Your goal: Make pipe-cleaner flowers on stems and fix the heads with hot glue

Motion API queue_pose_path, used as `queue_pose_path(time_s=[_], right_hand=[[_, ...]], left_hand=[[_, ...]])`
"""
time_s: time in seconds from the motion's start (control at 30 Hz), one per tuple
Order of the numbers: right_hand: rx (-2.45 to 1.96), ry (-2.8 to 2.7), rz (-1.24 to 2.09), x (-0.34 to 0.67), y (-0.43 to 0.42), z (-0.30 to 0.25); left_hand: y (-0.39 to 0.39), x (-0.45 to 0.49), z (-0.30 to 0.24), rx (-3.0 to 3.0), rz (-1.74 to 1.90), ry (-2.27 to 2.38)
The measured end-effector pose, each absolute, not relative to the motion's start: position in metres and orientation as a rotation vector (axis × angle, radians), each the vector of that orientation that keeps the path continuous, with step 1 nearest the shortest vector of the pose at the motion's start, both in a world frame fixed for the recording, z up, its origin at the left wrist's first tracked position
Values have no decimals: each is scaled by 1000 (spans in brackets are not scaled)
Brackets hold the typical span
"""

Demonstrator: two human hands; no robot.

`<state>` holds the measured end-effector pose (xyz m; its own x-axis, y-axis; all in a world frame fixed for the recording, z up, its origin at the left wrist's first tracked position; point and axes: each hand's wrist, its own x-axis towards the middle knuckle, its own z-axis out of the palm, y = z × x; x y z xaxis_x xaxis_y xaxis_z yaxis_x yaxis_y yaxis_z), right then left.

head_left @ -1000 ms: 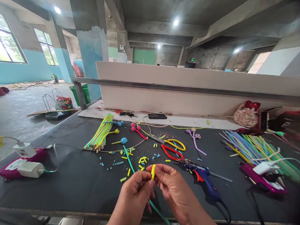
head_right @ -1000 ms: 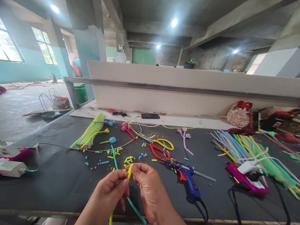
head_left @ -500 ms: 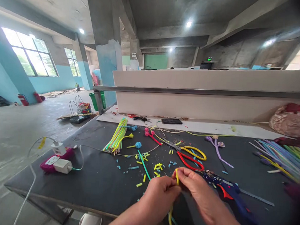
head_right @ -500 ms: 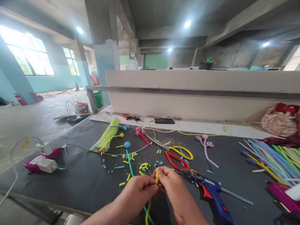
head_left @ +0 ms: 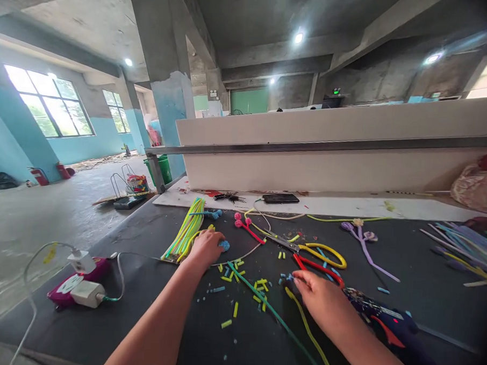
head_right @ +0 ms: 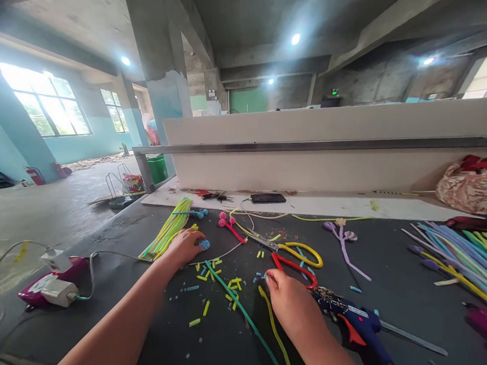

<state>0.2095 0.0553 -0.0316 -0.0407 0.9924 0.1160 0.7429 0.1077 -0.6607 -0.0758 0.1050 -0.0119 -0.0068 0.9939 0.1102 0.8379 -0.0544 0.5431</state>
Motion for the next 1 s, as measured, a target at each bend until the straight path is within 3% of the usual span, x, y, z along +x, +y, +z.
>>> queue_pose_path(time_s=[0.27, 0.47, 0.77, 1.0], right_hand=[[-1730, -1848, 470, 209, 33, -19], [-1719, -1765, 590, 204, 22, -15], [-1618, -1743, 606, 202, 21, -16], [-1469, -1822, 580, 198, 13, -13]], left_hand=[[107, -85, -22, 1748, 908, 1581], [103, -83, -21, 1649, 982, 1422], [113, -113, 8, 1762, 932, 2066], [136, -109, 22, 1954, 485, 2380]])
